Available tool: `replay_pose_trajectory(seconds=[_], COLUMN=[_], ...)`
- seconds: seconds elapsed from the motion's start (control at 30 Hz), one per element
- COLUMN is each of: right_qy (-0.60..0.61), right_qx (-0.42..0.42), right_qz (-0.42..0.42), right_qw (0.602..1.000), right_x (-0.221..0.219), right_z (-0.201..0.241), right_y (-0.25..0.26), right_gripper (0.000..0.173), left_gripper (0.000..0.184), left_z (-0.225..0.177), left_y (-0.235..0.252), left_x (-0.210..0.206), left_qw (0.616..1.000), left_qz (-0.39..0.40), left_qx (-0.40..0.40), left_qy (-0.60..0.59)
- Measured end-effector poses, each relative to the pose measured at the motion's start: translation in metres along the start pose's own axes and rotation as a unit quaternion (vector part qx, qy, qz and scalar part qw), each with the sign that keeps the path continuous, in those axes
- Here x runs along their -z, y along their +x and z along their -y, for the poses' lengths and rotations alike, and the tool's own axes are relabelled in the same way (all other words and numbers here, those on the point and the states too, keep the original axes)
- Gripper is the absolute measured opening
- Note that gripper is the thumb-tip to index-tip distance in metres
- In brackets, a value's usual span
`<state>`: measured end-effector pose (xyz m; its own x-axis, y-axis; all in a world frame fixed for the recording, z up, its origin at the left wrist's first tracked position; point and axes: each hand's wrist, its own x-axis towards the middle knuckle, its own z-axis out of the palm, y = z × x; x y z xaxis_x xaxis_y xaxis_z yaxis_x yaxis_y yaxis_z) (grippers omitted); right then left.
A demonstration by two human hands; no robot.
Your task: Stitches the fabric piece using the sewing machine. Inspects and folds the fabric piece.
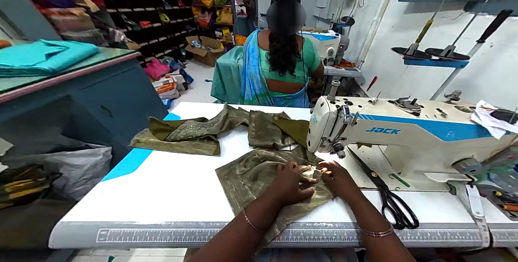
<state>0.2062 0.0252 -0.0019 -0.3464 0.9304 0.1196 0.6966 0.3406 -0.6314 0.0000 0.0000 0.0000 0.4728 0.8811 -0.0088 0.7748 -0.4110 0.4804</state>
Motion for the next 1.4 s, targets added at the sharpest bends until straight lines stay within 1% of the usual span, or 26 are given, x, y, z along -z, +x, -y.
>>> replay_pose_trajectory(seconds=[0.07,0.13,0.27,0.4,0.53,0.57,0.63,0.67,0.7,0.8,0.93,1.03,1.1,1.13,1.23,1.4], right_qy=[-0.029,-0.044,-0.066,-0.094,-0.108,-0.109,-0.111,-0.112,-0.117,-0.124,-0.115,-0.098,-0.087,-0.083,-0.084,-0.061], right_qx=[-0.001,0.008,0.012,-0.002,-0.021,-0.033,-0.056,-0.059,-0.055,-0.038,-0.013,-0.025,-0.022,-0.009,0.014,-0.019], right_qz=[0.011,0.008,-0.007,0.009,0.027,0.035,0.052,0.055,0.055,0.047,0.037,0.046,0.049,0.042,0.033,0.051], right_qw=[1.0,0.999,0.998,0.996,0.994,0.993,0.991,0.99,0.99,0.99,0.993,0.994,0.995,0.996,0.996,0.997], right_x=[-0.002,-0.006,-0.01,-0.009,-0.006,-0.005,-0.002,-0.002,-0.002,-0.006,-0.006,-0.003,-0.002,-0.004,-0.006,0.003], right_z=[0.004,0.005,0.005,0.012,0.017,0.018,0.02,0.019,0.019,0.017,0.012,0.012,0.01,0.008,0.004,0.01], right_y=[0.001,0.002,0.002,0.004,0.006,0.006,0.005,0.005,0.005,0.006,0.005,0.004,0.003,0.003,0.002,-0.002], right_gripper=[0.034,0.04,0.038,0.038,0.024,0.025,0.034,0.041,0.044,0.038,0.025,0.024,0.033,0.032,0.021,0.023], left_gripper=[0.034,0.034,0.036,0.037,0.037,0.037,0.038,0.038,0.039,0.039,0.04,0.041,0.04,0.04,0.04,0.04], left_z=[-0.002,-0.004,-0.004,-0.006,-0.005,-0.005,-0.003,-0.003,-0.003,-0.007,-0.006,-0.006,-0.005,-0.005,-0.006,-0.007], left_y=[-0.001,-0.002,-0.001,-0.001,0.0,0.0,0.0,0.0,0.0,-0.001,0.0,0.0,0.0,0.0,-0.001,-0.001], left_x=[0.002,0.003,0.004,0.005,0.004,0.003,0.003,0.003,0.004,0.006,0.005,0.006,0.005,0.005,0.004,0.006], left_qw=[1.0,1.0,0.999,0.999,0.999,0.999,0.999,0.999,0.999,0.998,0.998,0.997,0.998,0.998,0.998,0.997], left_qz=[0.004,0.01,0.022,0.026,0.026,0.028,0.029,0.03,0.031,0.034,0.035,0.044,0.044,0.043,0.039,0.041], left_qx=[0.013,0.021,0.032,0.041,0.044,0.044,0.042,0.039,0.04,0.054,0.052,0.053,0.052,0.052,0.055,0.059], left_qy=[-0.006,-0.008,-0.001,0.003,-0.001,-0.002,-0.002,-0.004,-0.005,-0.011,-0.017,-0.021,-0.017,-0.015,-0.01,-0.009])
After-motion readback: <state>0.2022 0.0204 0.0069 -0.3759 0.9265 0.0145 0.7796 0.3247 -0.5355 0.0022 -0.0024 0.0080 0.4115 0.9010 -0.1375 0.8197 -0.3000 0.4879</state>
